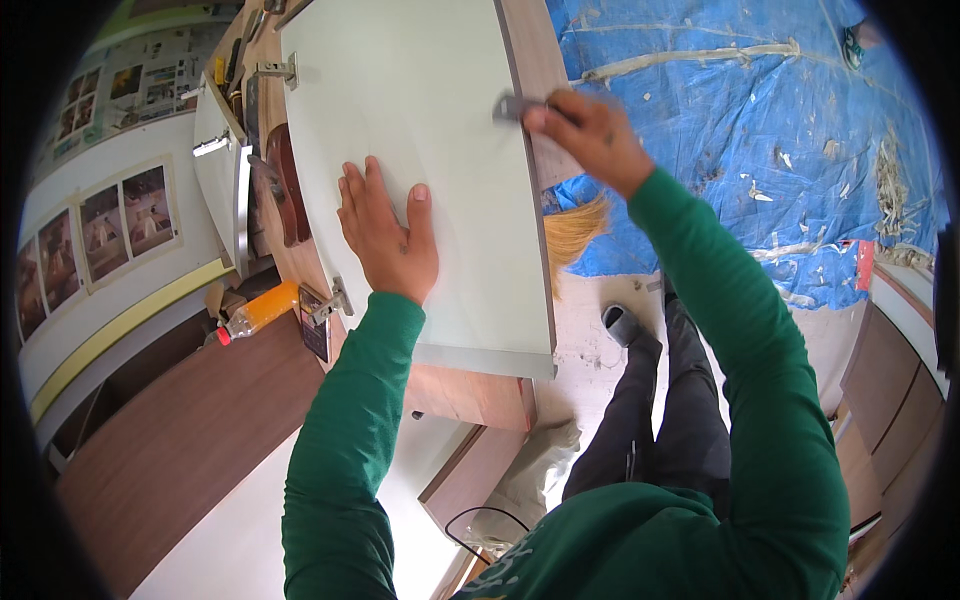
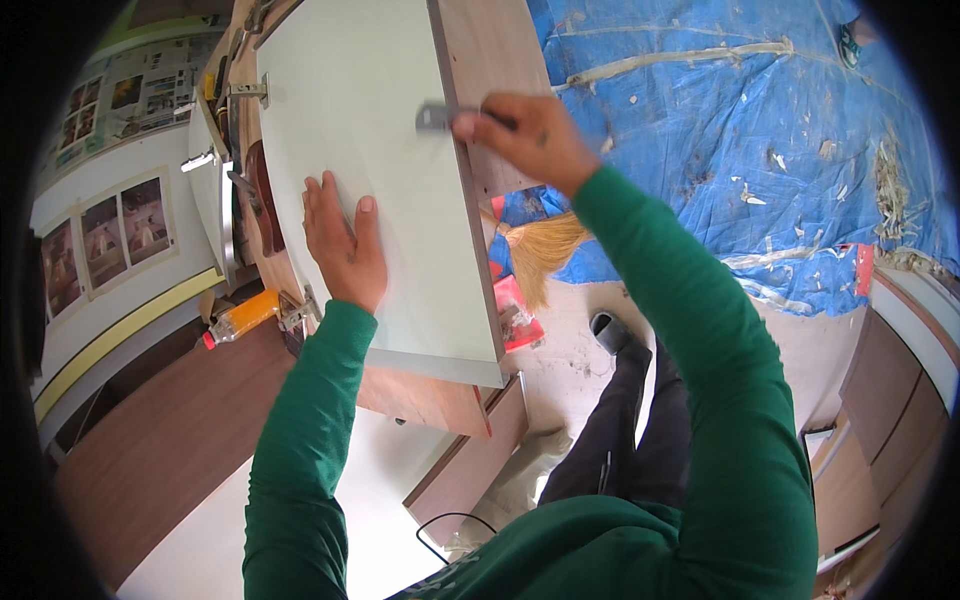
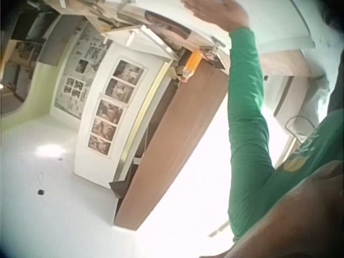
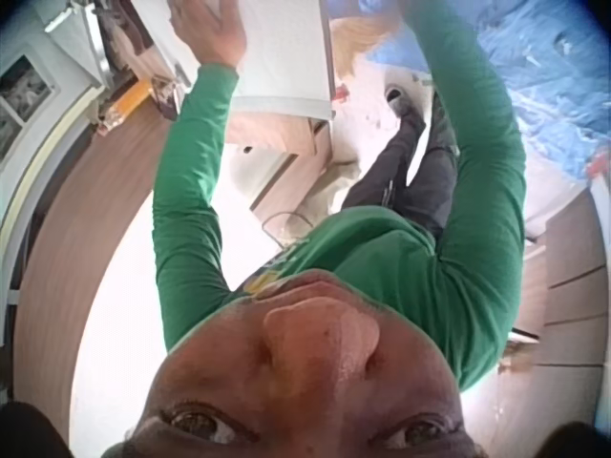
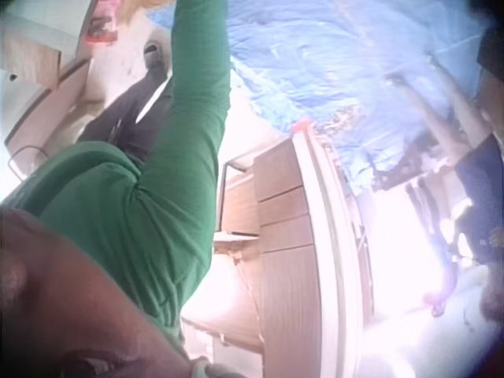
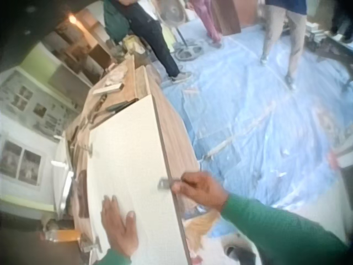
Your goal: The person sands the edges of a white cabinet door with a sanding block, flips the door to work on different sides, and wipes the surface with a cloth. The person also uses a utility knife to trim the edge of the door.
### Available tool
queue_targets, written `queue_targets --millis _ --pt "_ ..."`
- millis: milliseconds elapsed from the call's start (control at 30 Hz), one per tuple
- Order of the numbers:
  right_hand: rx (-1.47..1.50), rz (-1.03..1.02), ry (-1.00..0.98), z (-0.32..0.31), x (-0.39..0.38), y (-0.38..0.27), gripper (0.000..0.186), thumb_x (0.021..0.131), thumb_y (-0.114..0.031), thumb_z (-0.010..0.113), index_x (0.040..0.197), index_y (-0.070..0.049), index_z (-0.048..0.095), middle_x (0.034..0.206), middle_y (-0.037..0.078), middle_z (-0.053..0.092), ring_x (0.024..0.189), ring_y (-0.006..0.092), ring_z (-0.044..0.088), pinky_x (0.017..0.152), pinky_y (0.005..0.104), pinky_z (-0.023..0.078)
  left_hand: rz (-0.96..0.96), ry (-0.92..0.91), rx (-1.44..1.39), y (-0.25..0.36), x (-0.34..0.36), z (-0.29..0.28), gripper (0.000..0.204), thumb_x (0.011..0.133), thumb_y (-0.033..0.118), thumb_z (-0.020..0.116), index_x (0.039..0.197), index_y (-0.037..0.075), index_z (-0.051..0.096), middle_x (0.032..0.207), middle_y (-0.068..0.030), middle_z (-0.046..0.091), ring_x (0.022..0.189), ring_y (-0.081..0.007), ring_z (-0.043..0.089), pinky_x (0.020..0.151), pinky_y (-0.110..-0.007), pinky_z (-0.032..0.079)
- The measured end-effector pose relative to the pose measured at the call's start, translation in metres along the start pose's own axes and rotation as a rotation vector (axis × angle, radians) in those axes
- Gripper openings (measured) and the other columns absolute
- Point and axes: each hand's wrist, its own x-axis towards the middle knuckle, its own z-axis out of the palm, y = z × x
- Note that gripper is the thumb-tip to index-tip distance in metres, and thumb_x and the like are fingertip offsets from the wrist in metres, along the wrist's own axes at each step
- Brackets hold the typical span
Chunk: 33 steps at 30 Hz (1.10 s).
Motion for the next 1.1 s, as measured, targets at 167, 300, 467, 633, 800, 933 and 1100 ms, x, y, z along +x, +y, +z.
queue_targets --millis 167,300,467,633,800,933,1100 --pt "-0.21 -0.013 0.23 -0.028 0.103 0.001 0.047 0.1 -0.047 0.066 0.087 -0.001 0.067 0.067 0.01 0.049 0.066 0.0161 0.048 0.059 0.036 0.04 0.034 0.014 0.019 0.005 0.001 0.0 0.064 0.105 0.036 0.054 0.153 -0.005 0.041 0.161 -0.0319 0.034 0.152 -0.0474 0.029 0.124 -0.053 0.022" --pt "-0.308 0.041 0.315 -0.042 0.101 -0.007 0.049 0.101 -0.047 0.064 0.085 -0.001 0.065 0.067 0.017 0.053 0.062 0.0214 0.051 0.06 0.0391 0.043 0.001 -0.012 -0.038 0.004 0.003 0.002 0.073 0.104 0.047 0.053 0.157 -0.001 0.038 0.164 -0.0293 0.029 0.156 -0.0442 0.021 0.125 -0.057 0.011" --pt "-0.142 -0.041 -0.16 -0.006 -0.071 -0.027 0.033 0.103 -0.035 0.065 0.096 -0.004 0.059 0.076 0.017 0.055 0.066 0.0313 0.056 0.061 0.0428 0.046 -0.017 0.013 -0.01 -0.005 -0.001 0.002 0.071 0.104 0.047 0.053 0.158 0.003 0.038 0.166 -0.0253 0.029 0.156 -0.0435 0.021 0.125 -0.057 0.011" --pt "-0.142 -0.193 -0.262 0.004 -0.143 -0.046 0.031 0.096 -0.033 0.072 0.083 -0.006 0.064 0.074 0.012 0.06 0.068 0.0359 0.058 0.064 0.0471 0.044 0.101 -0.023 0.04 0.001 0.01 -0.004 0.059 0.104 0.039 0.055 0.152 0.006 0.047 0.163 -0.0211 0.037 0.154 -0.0427 0.025 0.125 -0.057 0.014" --pt "-0.149 -0.376 -0.35 0.004 -0.125 -0.025 0.03 0.083 -0.036 0.083 0.08 -0.012 0.066 0.073 0.005 0.061 0.075 0.027 0.059 0.07 0.0407 0.042 0.232 0.062 -0.131 0.011 0.109 -0.001 0.05 0.105 0.031 0.055 0.148 0.006 0.053 0.16 -0.0225 0.043 0.151 -0.0413 0.035 0.124 -0.057 0.018" --pt "-0.092 -0.372 -0.319 -0.008 -0.073 -0.012 0.031 0.083 -0.037 0.083 0.08 -0.011 0.065 0.074 0.005 0.06 0.073 0.0273 0.059 0.069 0.0413 0.042 0.159 0.056 -0.012 0.037 0.17 0.029 0.06 0.107 0.044 0.046 0.156 0.009 0.046 0.166 -0.0217 0.032 0.155 -0.041 0.025 0.126 -0.054 0.014" --pt "-0.118 -0.42 -0.156 -0.023 0.022 0.02 0.032 0.082 -0.037 0.084 0.079 -0.012 0.064 0.071 0.004 0.059 0.07 0.0273 0.057 0.068 0.0417 0.041 0.193 -0.072 0.006 0.044 0.179 0.032 0.067 0.104 0.05 0.05 0.159 0.013 0.042 0.166 -0.0225 0.032 0.154 -0.0466 0.025 0.124 -0.061 0.012"
